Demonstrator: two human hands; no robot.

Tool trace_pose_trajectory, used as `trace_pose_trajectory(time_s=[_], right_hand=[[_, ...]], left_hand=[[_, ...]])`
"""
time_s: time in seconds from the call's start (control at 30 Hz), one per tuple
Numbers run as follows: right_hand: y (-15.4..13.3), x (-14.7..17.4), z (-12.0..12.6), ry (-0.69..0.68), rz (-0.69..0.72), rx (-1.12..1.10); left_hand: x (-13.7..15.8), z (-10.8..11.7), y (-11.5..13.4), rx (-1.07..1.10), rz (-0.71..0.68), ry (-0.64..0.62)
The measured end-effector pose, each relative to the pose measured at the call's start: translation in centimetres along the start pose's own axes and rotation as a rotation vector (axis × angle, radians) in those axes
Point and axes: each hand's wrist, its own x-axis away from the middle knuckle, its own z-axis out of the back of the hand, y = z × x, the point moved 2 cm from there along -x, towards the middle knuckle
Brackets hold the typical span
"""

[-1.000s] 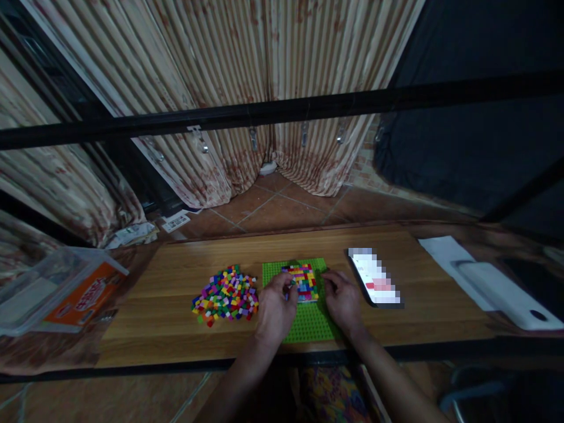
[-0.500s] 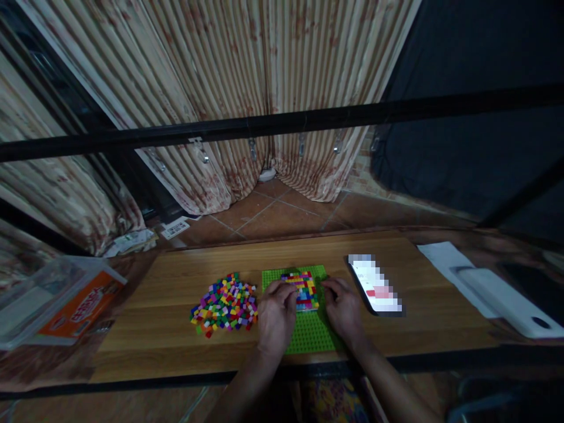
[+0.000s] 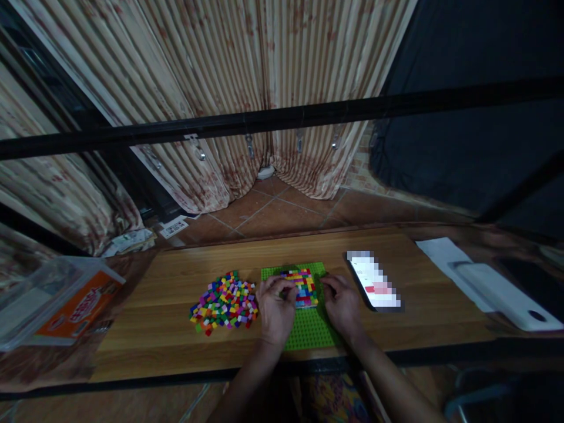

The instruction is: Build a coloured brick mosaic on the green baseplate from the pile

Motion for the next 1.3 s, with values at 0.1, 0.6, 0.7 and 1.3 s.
trace_pose_trajectory(time_s=[0.1, 0.6, 0.7, 1.3], right_hand=[[0.0, 0.0, 0.0, -0.012, -0.002, 0.008], [-0.1, 0.0, 0.1, -0.01, 0.008, 0.014], [-0.1, 0.0, 0.1, -0.013, 0.004, 0.014], [0.2, 0.0, -0.1, -0.03, 0.025, 0.018]], left_hand=[[0.1, 0.0, 0.1, -0.019, -0.023, 0.018], [0.8, 0.1, 0.6, -0.22, -0.097, -0.028], [1.0, 0.3, 0.9, -0.245, -0.113, -0.037], [0.2, 0.1, 2.7, -0.37, 0.058, -0.039]])
